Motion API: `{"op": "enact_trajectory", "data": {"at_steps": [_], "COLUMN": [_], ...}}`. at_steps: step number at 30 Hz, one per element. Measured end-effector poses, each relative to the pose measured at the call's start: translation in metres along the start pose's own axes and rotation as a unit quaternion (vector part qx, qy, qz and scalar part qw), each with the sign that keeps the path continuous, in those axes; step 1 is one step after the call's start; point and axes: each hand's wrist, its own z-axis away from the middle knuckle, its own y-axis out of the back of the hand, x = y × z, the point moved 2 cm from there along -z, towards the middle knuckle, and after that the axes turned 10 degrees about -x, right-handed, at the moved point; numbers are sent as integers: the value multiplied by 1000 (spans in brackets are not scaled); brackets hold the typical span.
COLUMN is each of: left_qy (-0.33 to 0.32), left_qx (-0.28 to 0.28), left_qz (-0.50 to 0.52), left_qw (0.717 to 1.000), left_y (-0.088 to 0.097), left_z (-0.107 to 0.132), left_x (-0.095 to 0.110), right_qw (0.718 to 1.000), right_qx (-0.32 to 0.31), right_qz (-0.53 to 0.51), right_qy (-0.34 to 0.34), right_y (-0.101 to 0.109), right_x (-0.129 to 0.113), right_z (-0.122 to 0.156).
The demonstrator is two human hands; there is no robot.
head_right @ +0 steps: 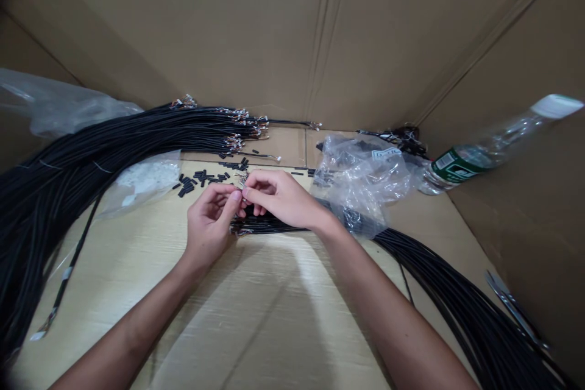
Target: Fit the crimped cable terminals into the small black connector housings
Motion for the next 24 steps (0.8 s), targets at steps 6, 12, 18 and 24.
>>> {"op": "enact_trajectory", "data": {"at_steps": [6, 12, 18, 24], "left_qy": [0, 2, 15, 21], "left_qx": [12, 12, 8, 10], "left_qz": [-10, -25, -20, -15], "left_qw": [1000, 1000, 1000, 1000], "left_y": [2, 2, 0, 1], "left_z": [0, 1, 0, 0], "left_x": [-1, -1, 2, 3], "right_qw": [1000, 999, 997, 997], "right_qx": [7, 33, 79, 82], "right_qz": [13, 15, 2, 3], "right_qy": [-2, -8, 6, 9], "right_y": [1, 1, 1, 0], "right_x": [3, 4, 2, 3], "right_z": [0, -2, -3, -3]}}
